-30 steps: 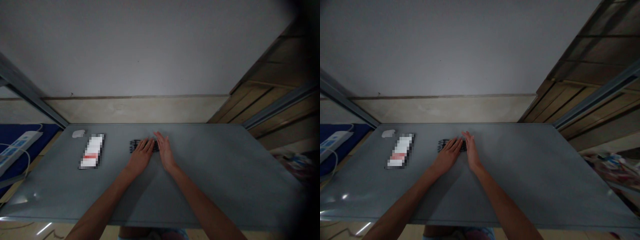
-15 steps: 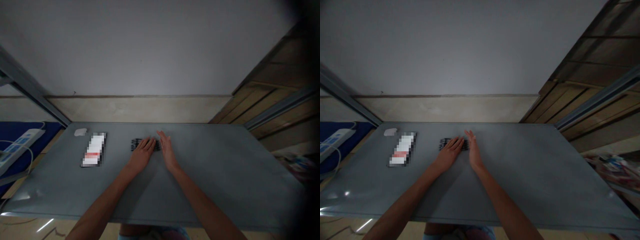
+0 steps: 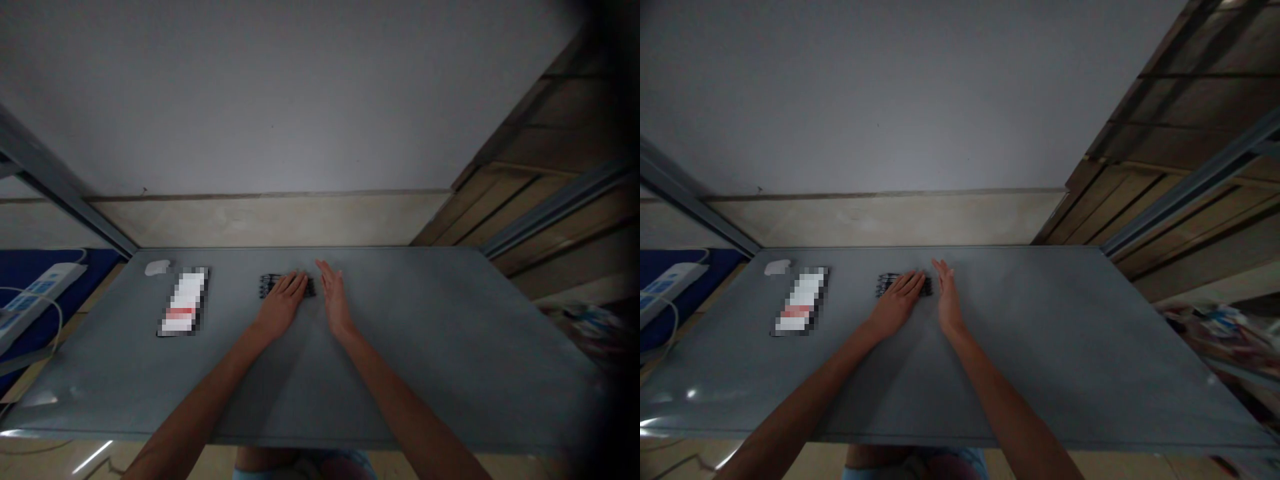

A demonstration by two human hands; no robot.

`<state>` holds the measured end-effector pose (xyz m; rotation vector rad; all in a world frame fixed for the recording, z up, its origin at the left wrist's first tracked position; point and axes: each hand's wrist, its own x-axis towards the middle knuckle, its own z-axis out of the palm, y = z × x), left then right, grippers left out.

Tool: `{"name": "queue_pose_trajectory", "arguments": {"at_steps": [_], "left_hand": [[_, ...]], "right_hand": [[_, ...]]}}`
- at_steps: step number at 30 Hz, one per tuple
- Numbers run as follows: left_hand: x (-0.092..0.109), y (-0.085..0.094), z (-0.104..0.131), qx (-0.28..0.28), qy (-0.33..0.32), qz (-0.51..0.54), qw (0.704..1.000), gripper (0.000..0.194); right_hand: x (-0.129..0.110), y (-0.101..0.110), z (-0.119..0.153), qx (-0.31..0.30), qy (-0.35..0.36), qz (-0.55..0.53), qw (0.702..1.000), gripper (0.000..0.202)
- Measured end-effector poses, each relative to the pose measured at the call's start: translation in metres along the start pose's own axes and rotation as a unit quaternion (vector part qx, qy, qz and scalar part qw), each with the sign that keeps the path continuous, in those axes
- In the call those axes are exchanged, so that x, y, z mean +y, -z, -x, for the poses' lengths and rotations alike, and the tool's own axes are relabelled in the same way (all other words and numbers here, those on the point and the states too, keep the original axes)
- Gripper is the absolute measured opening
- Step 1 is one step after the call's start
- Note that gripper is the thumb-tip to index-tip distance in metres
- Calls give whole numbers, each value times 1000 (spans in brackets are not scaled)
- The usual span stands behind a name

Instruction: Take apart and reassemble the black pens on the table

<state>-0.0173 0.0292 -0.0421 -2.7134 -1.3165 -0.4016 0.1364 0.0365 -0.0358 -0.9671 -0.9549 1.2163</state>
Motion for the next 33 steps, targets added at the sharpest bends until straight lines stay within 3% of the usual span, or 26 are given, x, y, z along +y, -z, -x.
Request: {"name": "queue_pose_trajectory", "arguments": {"at_steps": [17,33], "left_hand": [[-7,-5,-18,18,0,-1,1000,48],[-8,-8,-15,19,-10,-15,1000,48]], "right_hand": [[3,3,-4,9,5,4,1000,61],[1,3,-3,1,-5,3,1000,58]]}}
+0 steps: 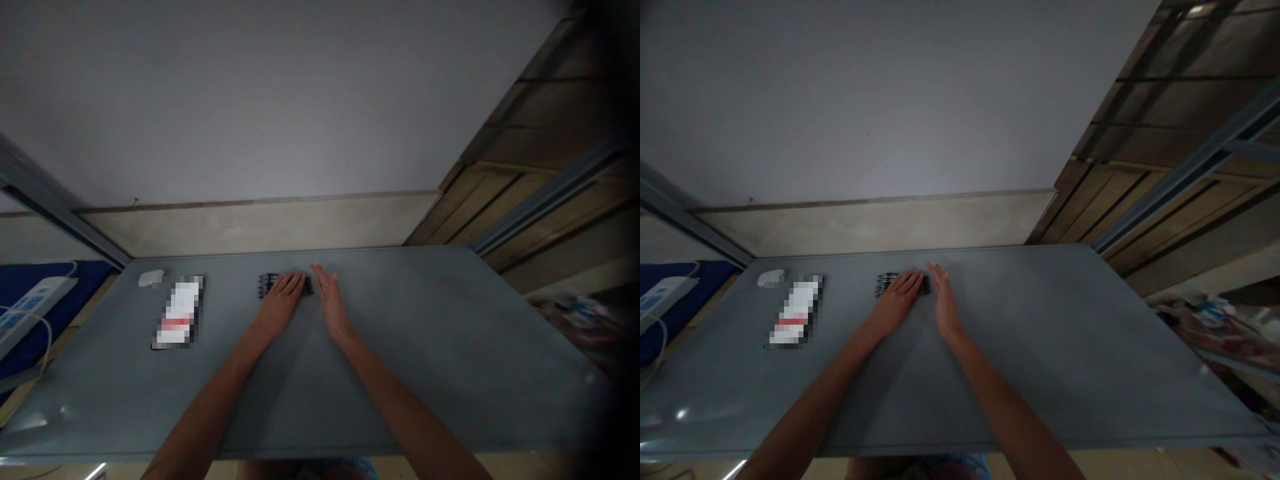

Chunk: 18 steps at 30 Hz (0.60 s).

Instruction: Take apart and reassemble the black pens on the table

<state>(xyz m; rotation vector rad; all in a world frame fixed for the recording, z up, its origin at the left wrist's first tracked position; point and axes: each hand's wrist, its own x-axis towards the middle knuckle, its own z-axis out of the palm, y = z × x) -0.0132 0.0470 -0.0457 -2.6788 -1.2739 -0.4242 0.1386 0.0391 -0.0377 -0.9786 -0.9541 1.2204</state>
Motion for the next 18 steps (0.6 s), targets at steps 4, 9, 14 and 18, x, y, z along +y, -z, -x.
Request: {"name": "queue_pose_trajectory", "arguments": {"at_steps": [4,9,14,18], "left_hand": [[1,2,0,7,0,-6,1000,48],[4,7,-1,17,5,-17,1000,46],[11,18,2,37,31,-15,999,42],[14,28,8,55,75,8,996,25]], "right_hand": [[1,0,1,0,1,11,1000,60],[3,0,1,-1,5,13,1000,59],[5,2,0,-4,12,19,1000,55],[4,2,0,2,15,24,1000,56]]}}
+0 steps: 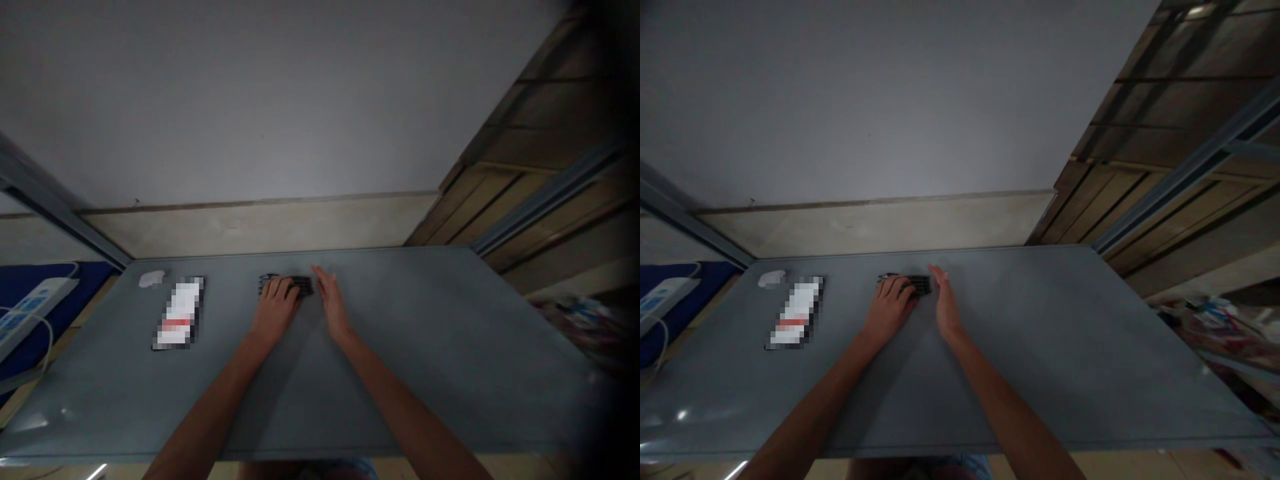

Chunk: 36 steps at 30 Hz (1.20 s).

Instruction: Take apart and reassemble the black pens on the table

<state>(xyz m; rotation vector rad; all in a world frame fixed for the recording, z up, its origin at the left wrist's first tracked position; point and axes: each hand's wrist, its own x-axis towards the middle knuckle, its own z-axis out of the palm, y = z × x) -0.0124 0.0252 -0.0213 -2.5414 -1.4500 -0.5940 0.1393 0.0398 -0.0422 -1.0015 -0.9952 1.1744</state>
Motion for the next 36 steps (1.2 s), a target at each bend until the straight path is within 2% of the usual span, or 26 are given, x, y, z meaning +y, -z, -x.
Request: {"name": "queue_pose_trajectory", "arguments": {"at_steps": [4,12,19,22,25,28,31,36], "left_hand": [[0,6,2,3,28,20,999,19],[1,10,2,-30,53,42,997,21],[0,10,3,-58,23,22,998,15],[3,9,4,-52,12,14,998,14],[8,8,4,-36,37,37,998,18],[12,10,5,-24,73,77,994,25],[18,15,6,-34,80,89,992,29],[25,22,5,-89,56,84,991,31]], "right_hand": [[0,0,-1,17,2,1,1000,59],[1,2,-1,27,11,8,1000,58],[-2,2,-1,46,3,10,999,59],[-10,4,2,59,16,68,996,58],[-23,5,7,63,40,167,983,47],[-33,4,12,0,45,215,976,41],[-36,0,17,-47,47,281,958,48],[-32,-6,23,-54,16,325,944,60]]}}
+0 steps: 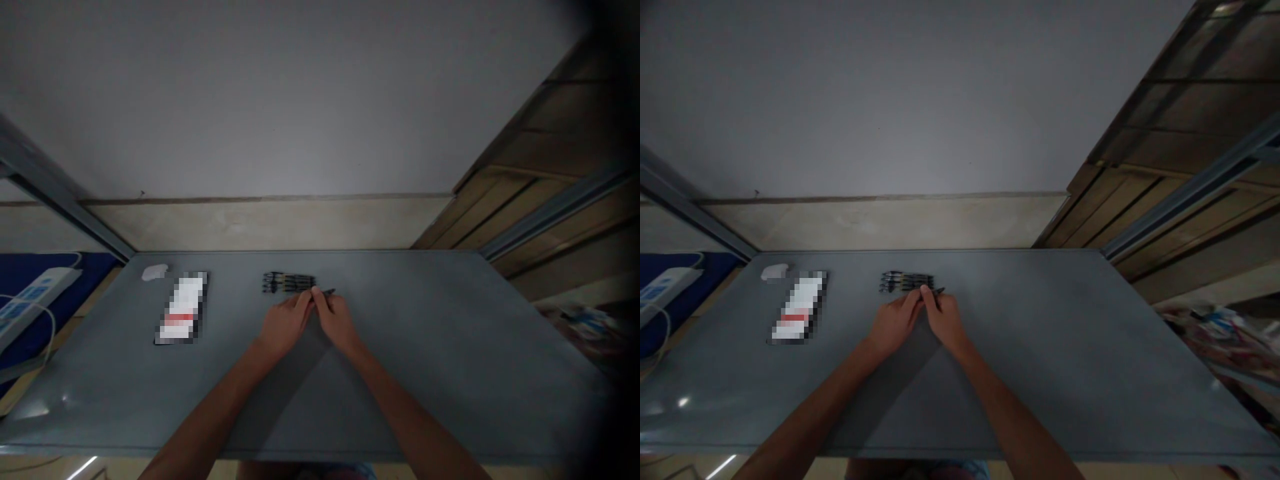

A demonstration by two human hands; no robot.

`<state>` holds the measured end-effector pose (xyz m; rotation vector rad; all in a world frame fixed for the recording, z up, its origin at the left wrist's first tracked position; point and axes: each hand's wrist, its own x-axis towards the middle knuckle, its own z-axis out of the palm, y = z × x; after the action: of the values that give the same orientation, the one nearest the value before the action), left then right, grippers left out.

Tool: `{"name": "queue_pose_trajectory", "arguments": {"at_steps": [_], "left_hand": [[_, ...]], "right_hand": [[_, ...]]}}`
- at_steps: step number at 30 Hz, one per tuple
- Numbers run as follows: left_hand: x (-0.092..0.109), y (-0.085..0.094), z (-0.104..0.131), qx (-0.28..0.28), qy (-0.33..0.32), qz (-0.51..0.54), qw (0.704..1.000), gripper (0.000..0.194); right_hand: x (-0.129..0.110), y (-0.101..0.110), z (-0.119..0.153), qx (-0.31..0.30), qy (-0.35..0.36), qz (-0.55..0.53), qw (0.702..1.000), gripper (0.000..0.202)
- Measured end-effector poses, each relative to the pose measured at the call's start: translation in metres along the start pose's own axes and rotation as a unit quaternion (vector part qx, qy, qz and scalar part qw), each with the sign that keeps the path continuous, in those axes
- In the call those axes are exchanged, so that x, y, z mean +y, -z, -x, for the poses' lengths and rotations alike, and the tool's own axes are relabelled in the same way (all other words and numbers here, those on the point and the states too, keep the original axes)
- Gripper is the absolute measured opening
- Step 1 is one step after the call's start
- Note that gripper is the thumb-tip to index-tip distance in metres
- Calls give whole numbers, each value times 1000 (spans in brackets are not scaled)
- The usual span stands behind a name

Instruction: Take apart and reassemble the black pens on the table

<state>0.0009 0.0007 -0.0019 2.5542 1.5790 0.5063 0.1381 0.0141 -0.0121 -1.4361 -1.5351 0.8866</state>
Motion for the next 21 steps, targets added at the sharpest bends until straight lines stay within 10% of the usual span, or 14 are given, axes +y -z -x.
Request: {"name": "queue_pose_trajectory", "arguments": {"at_steps": [21], "left_hand": [[-4,7,-3,-97,-4,192,977,40]], "right_hand": [[3,8,-1,-57,14,12,998,56]]}}
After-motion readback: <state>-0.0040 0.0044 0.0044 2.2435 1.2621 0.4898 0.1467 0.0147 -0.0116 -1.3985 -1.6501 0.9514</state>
